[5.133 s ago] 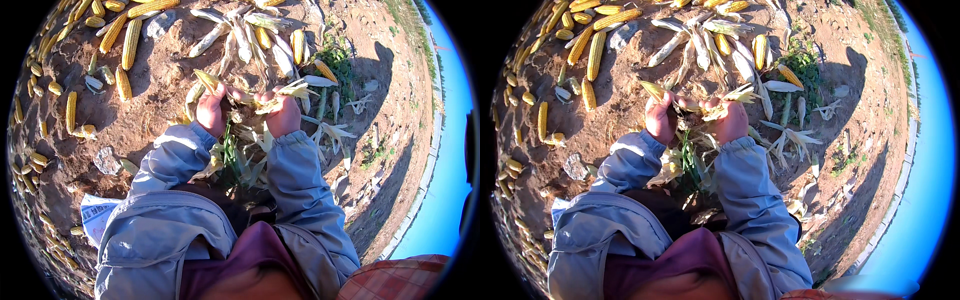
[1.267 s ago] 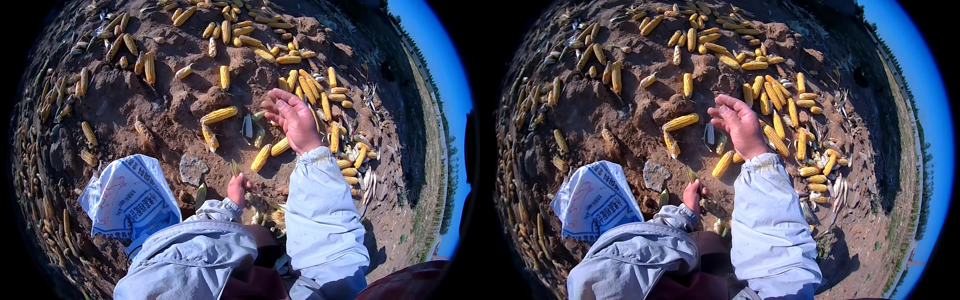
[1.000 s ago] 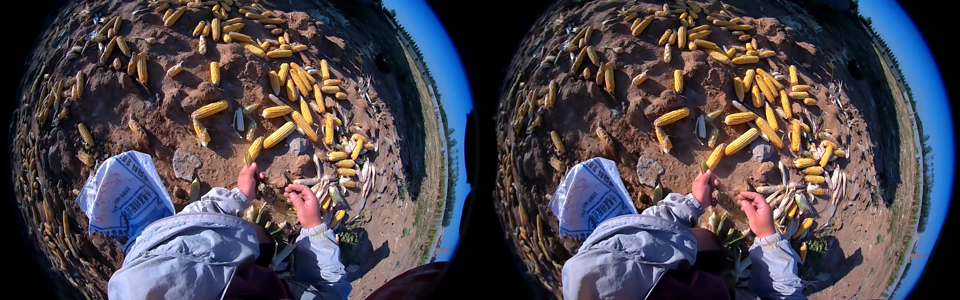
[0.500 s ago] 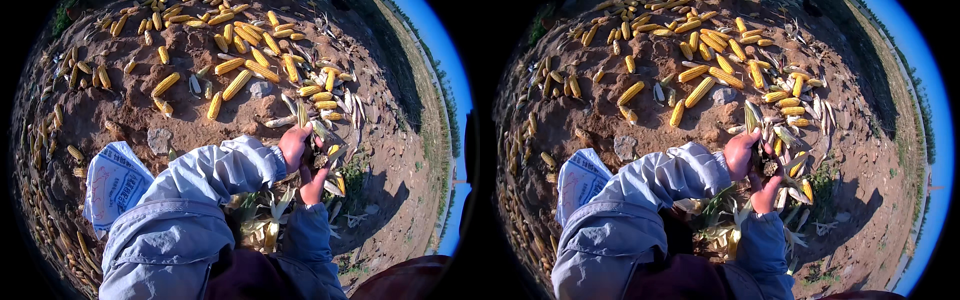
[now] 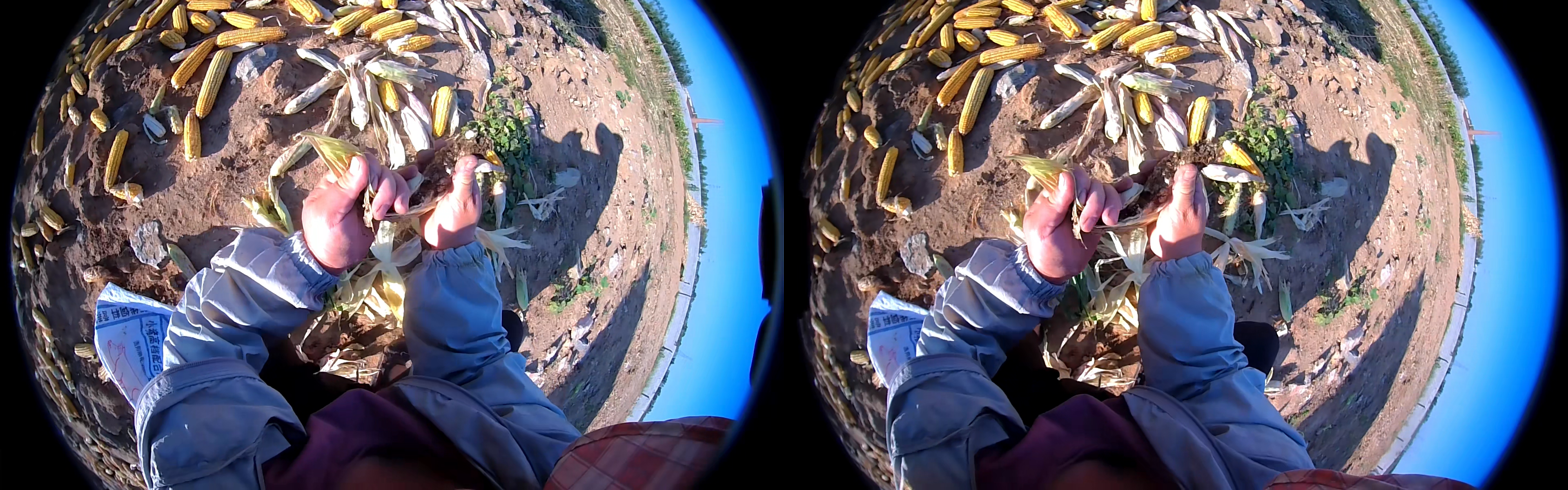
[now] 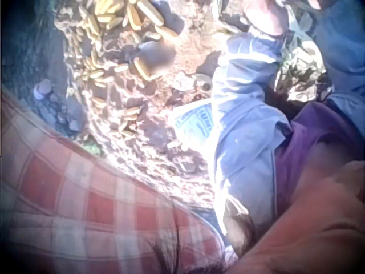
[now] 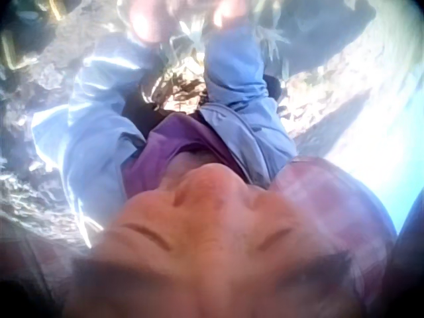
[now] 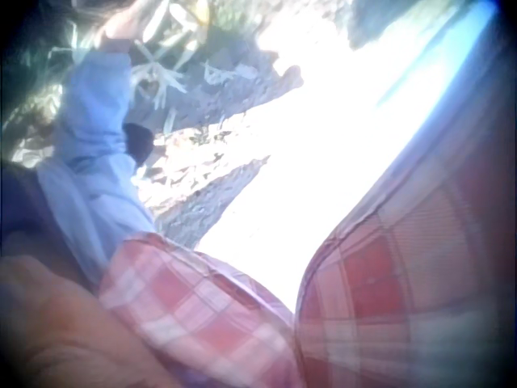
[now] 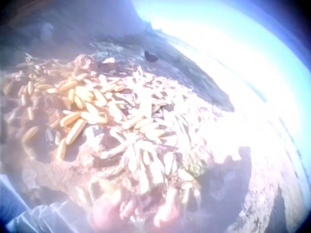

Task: The person sits on the ground and repeatedly picks up corn cobs, removes the husks by hand, and places the shucked cobs into a pile. The person handles each cob individually and discards the husks nearby.

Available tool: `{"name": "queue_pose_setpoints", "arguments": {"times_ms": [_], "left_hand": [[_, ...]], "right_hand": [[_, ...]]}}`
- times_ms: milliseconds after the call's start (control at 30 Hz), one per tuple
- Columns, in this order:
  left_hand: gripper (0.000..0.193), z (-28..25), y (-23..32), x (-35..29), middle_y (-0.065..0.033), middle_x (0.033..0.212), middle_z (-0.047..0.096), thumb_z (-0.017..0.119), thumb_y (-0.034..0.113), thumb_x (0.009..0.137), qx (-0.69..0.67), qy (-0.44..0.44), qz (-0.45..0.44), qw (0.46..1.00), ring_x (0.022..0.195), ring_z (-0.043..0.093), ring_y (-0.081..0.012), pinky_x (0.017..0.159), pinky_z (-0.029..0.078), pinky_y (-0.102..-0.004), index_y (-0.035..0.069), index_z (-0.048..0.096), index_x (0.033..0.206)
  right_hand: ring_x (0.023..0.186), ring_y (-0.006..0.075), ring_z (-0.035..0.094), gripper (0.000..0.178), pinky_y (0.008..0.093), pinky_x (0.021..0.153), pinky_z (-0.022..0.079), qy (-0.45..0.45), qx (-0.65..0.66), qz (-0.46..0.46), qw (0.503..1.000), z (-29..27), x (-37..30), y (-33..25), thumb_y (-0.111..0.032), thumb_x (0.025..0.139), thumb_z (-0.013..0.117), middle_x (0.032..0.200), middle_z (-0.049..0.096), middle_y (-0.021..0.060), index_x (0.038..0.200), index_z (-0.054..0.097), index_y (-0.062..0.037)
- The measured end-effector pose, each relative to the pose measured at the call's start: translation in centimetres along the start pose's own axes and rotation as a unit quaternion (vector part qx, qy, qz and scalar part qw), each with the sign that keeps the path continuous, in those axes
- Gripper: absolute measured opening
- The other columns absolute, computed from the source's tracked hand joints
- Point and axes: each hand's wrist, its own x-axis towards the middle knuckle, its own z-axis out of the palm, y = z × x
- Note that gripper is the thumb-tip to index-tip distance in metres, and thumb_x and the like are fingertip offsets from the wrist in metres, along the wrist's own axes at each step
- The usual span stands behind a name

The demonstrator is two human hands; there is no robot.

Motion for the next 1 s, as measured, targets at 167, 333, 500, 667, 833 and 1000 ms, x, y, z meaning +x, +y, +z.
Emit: {"name": "queue_pose_setpoints", "arguments": {"times_ms": [167,333,500,667,833,1000], "left_hand": [[0.036,-1.0,-0.7,-2.8,-0.0019,0.054,0.042,0.047,0.038,0.087,0.09,-0.069,0.017,0.993,0.061,0.047,-0.0186,0.093,0.03,-0.0417,0.009,0.04,0.067],[0.019,-2.4,-1.2,-6.1,-0.0023,0.063,0.045,0.048,0.025,0.088,0.147,-0.123,0.029,0.981,0.064,0.048,-0.017,0.095,0.029,-0.0425,0.009,0.042,0.08],[0.01,-4.2,-0.4,-7.9,-0.0029,0.072,0.05,0.048,0.018,0.087,0.3,-0.231,0.05,0.924,0.069,0.049,-0.0177,0.096,0.029,-0.0422,0.009,0.044,0.087],[0.022,-4.3,1.6,-7.6,-0.0065,0.084,0.05,0.059,0.016,0.08,0.369,-0.235,-0.023,0.899,0.081,0.051,-0.0225,0.09,0.034,-0.037,0.006,0.044,0.093],[0.062,-4.8,4.8,-6.2,-0.0151,0.123,0.034,0.065,0.031,0.076,0.41,-0.257,-0.072,0.872,0.121,0.029,-0.0275,0.101,0.022,-0.0346,0.004,0.035,0.122],[0.087,-5.8,2.9,-4.6,-0.0192,0.132,0.026,0.069,0.031,0.073,0.313,-0.088,-0.203,0.924,0.124,0.025,-0.0253,0.103,0.019,-0.0341,-0.007,0.017,0.132]], "right_hand": [[0.075,0.0219,0.055,0.049,0.0387,0.068,0.048,-0.012,0.137,0.127,0.982,-1.6,-0.1,1.1,-0.052,0.086,0.041,0.082,0.054,0.0073,0.103,0.047,-0.0062],[0.067,0.0184,0.051,0.047,0.0371,0.065,0.046,0.022,0.126,0.183,0.975,-3.5,1.3,2.2,-0.051,0.088,0.037,0.077,0.052,0.0045,0.098,0.047,-0.0068],[0.065,0.0174,0.048,0.047,0.0358,0.064,0.043,0.041,0.17,0.171,0.97,-5.2,3.0,1.3,-0.055,0.083,0.044,0.076,0.051,0.0024,0.094,0.05,-0.0095],[0.07,0.0186,0.055,0.049,0.0358,0.066,0.047,-0.026,0.062,0.084,0.994,-2.8,2.0,0.8,-0.052,0.085,0.044,0.082,0.057,0.0059,0.104,0.051,-0.0072],[0.073,0.0196,0.057,0.046,0.0333,0.068,0.048,-0.084,-0.044,0.017,0.995,0.4,0.5,-0.4,-0.044,0.089,0.043,0.087,0.058,0.0101,0.107,0.048,-0.0023],[0.075,0.0171,0.057,0.044,0.03,0.069,0.047,-0.117,-0.116,-0.003,0.986,2.3,-0.5,1.1,-0.041,0.091,0.04,0.088,0.058,0.0095,0.11,0.046,-0.002]]}}
